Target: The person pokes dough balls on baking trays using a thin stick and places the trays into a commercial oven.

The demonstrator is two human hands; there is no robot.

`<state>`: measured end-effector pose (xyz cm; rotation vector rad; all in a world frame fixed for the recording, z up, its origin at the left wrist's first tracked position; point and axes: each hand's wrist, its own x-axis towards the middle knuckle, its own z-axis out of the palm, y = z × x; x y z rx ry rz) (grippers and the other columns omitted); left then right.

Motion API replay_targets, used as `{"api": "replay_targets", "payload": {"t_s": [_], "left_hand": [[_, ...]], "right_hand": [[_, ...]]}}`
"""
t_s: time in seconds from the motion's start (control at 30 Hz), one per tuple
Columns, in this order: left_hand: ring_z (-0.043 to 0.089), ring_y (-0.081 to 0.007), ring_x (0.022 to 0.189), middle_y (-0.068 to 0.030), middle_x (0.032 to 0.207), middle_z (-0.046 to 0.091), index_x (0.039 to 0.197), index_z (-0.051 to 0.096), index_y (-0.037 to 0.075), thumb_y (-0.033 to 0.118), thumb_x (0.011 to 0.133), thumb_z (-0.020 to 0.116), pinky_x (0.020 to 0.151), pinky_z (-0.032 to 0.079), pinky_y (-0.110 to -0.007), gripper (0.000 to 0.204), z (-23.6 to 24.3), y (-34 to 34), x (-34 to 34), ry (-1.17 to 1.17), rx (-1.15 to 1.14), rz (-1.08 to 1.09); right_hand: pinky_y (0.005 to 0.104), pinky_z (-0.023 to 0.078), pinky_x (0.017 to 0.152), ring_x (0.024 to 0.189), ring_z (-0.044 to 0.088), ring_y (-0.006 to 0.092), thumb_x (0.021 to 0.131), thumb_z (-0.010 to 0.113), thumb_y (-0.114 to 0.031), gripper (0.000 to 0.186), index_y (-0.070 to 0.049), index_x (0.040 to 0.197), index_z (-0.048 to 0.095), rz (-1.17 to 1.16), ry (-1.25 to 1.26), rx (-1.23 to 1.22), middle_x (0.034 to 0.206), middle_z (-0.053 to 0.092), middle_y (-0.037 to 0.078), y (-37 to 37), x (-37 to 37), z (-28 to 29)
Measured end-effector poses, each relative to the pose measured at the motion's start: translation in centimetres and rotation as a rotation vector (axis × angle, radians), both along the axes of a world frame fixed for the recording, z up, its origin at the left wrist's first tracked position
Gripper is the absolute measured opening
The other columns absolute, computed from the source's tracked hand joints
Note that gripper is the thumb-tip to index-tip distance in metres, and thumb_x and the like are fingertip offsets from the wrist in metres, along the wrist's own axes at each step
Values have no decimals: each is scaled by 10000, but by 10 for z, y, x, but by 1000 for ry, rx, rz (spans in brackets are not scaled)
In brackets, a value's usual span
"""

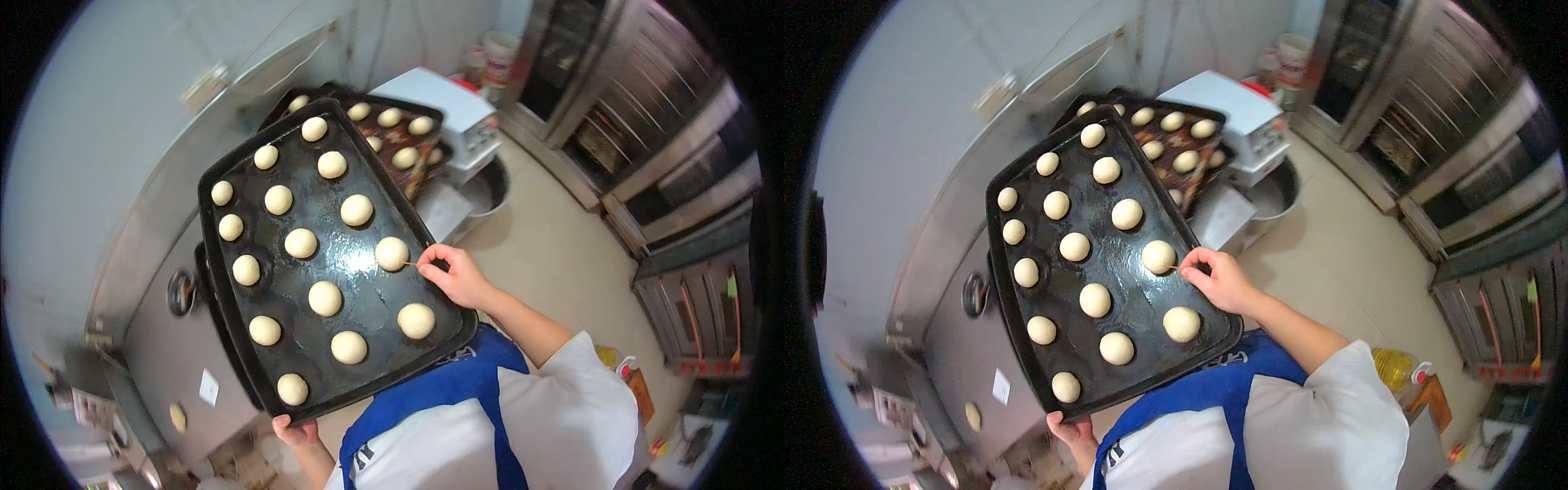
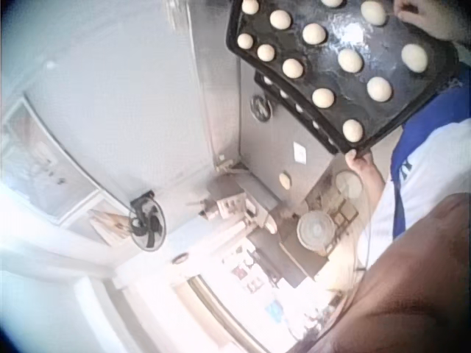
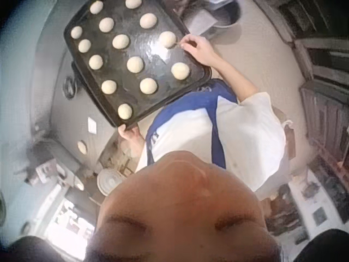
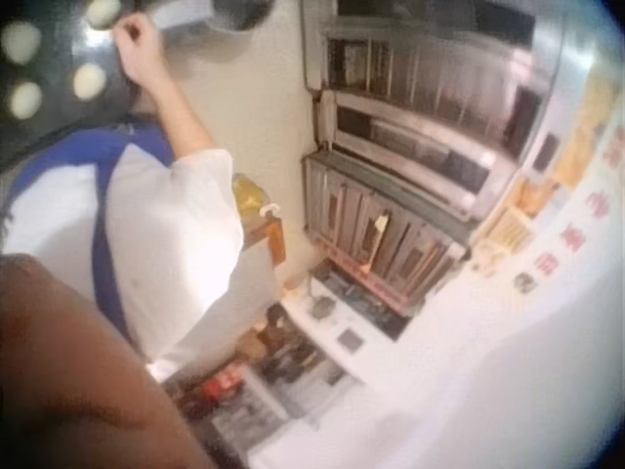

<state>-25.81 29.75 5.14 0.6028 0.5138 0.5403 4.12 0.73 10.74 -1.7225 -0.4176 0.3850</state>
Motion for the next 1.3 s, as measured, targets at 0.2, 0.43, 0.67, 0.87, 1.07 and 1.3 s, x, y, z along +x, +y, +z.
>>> {"api": "replay_targets", "payload": {"t_s": [0.2, 0.43, 0.67, 0.87, 1.07, 1.3], "left_hand": [[556, -328, 1108, -138, 1225, 578, 1298, 470, 26, 228, 596, 567, 979, 446, -446, 737, 12, -82, 170, -5, -42, -272], [579, -319, 1072, -140, 1183, 600, 1249, 512, 6, 202, 606, 584, 967, 451, -428, 676, 58, -506, 566, -158, -3, -807], [547, -317, 1132, -144, 1223, 581, 1283, 491, -2, 204, 563, 571, 1021, 408, -411, 753, 177, -924, 902, -319, 75, -1287], [548, -315, 1144, -154, 1246, 569, 1289, 482, -15, 207, 588, 588, 1023, 406, -416, 743, 211, -992, 950, -457, 195, -1339], [517, -301, 1181, -146, 1297, 530, 1345, 421, -7, 188, 658, 592, 1015, 400, -411, 734, 227, -993, 969, -537, 131, -1468], [556, -290, 1136, -152, 1257, 568, 1272, 490, -34, 173, 712, 550, 983, 443, -401, 600, 244, -1015, 977, -581, 36, -1461]], "right_hand": [[255, 475, 741, 813, 569, 83, 869, 631, -109, 106, -9, 901, 624, -282, 3, 117, 847, 649, 28, -151, 66, 16], [246, 471, 731, 792, 575, 80, 859, 635, -105, 113, 5, 879, 652, -853, -161, -4, 820, 657, 26, -618, 226, 89], [235, 454, 769, 815, 558, 74, 852, 639, -53, 54, 1, 854, 640, -1311, -354, -86, 840, 647, 6, -973, 362, 169], [228, 439, 765, 812, 540, 62, 865, 635, -87, 99, 12, 866, 637, -1302, -354, -150, 836, 626, -14, -1038, 397, 198], [216, 429, 799, 845, 541, 56, 879, 643, -160, 150, -12, 903, 653, -1301, -354, -194, 882, 633, -19, -1052, 400, 216], [208, 431, 835, 877, 569, 63, 889, 643, -204, 202, -22, 973, 667, -1341, -377, -211, 932, 654, -7, -1066, 394, 238]]}}
